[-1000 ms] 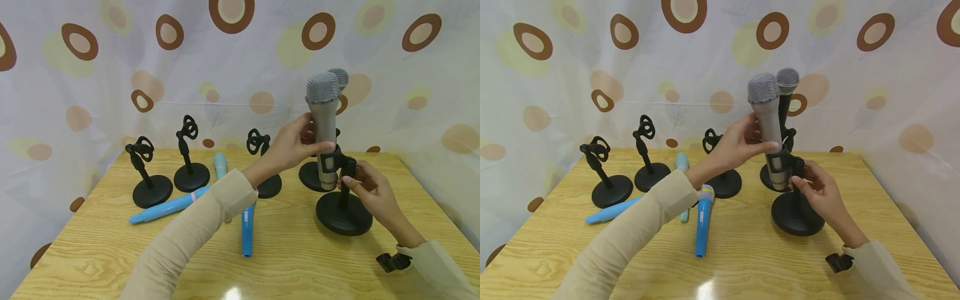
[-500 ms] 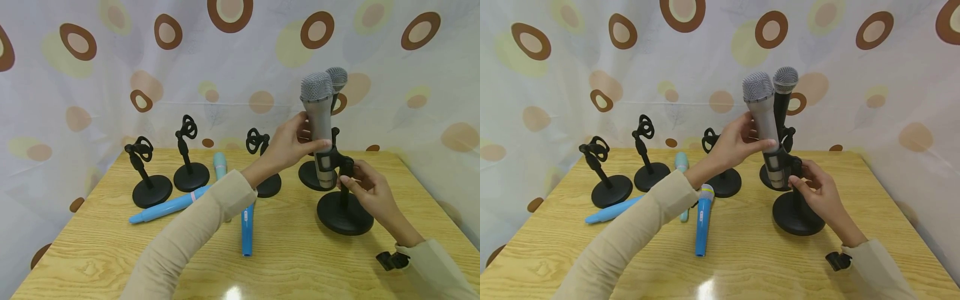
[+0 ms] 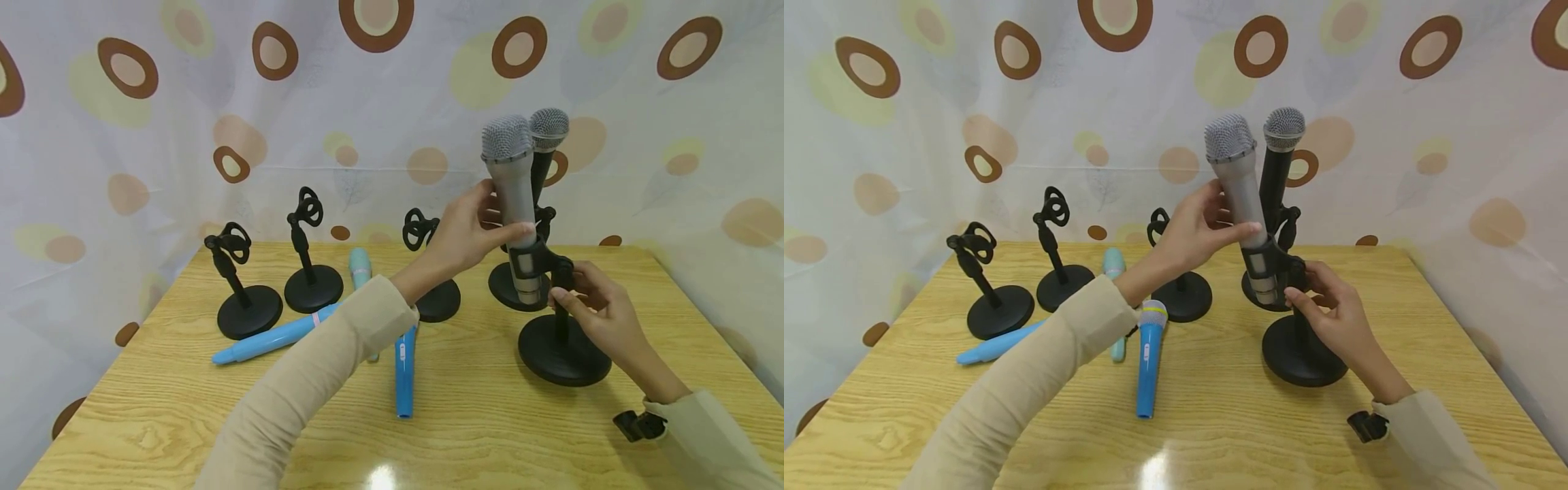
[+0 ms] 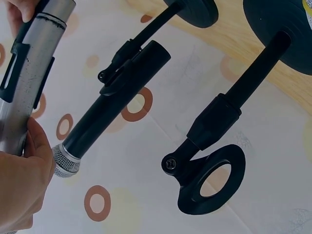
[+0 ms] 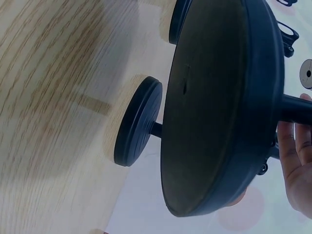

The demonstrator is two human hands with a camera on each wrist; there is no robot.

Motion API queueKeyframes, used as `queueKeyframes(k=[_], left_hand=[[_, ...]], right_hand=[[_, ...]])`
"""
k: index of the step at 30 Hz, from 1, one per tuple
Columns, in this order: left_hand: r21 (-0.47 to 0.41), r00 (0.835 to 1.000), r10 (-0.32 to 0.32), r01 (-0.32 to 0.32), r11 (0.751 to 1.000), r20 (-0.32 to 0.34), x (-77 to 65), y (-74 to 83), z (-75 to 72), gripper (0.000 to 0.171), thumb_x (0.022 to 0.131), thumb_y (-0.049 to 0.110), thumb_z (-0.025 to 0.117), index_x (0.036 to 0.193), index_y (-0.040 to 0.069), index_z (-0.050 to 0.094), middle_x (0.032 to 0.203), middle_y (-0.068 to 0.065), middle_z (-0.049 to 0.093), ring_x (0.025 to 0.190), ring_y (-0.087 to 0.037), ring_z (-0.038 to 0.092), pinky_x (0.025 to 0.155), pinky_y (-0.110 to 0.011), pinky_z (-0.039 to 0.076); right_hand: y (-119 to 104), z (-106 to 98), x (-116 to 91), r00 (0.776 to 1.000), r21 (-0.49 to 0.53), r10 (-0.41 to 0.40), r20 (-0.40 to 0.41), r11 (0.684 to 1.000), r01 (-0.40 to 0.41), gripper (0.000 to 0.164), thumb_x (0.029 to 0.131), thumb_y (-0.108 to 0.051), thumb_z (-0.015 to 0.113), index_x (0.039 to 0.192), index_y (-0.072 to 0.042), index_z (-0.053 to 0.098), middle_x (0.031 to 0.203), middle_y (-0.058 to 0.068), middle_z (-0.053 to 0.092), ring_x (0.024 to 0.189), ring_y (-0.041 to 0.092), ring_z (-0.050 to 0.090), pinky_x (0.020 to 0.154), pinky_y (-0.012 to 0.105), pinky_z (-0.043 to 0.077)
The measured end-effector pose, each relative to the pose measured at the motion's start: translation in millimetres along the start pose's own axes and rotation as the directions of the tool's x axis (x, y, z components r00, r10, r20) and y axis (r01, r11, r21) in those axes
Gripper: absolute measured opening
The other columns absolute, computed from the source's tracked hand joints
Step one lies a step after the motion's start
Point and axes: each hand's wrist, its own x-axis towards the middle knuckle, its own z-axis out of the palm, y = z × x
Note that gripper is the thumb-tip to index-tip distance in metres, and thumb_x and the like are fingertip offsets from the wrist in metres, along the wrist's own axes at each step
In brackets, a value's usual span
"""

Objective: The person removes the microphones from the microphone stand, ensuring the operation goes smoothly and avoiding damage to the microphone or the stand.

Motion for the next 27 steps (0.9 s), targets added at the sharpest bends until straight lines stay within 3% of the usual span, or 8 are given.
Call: queueKeyframes(k=[16,27], left_hand=[[0.019,1.0,-0.018,0.018,1.0,-0.015,1.8,2.6,-4.7,0.054,0.082,0.026,0.069,0.127,0.01,0.043,0.117,-0.004,0.058,0.096,-0.01,0.062,0.076,-0.015,0.05],[0.013,0.999,-0.015,0.016,1.0,-0.033,2.7,0.8,-5.9,0.055,0.081,0.026,0.069,0.127,0.009,0.044,0.116,-0.007,0.059,0.096,-0.012,0.063,0.075,-0.016,0.051]], right_hand=[[0.2,4.4,-2.4,1.0,-0.012,0.011,-0.006,1.0,-0.011,0.032,0.084,0.009,0.056,0.115,0.004,0.052,0.079,0.0,0.062,0.074,0.003,0.059,0.066,0.011,0.047],[0.6,5.9,-4.8,1.0,-0.049,0.014,-0.017,0.999,-0.014,0.033,0.084,0.008,0.057,0.116,0.002,0.053,0.084,-0.016,0.061,0.078,-0.003,0.059,0.069,0.008,0.047]])
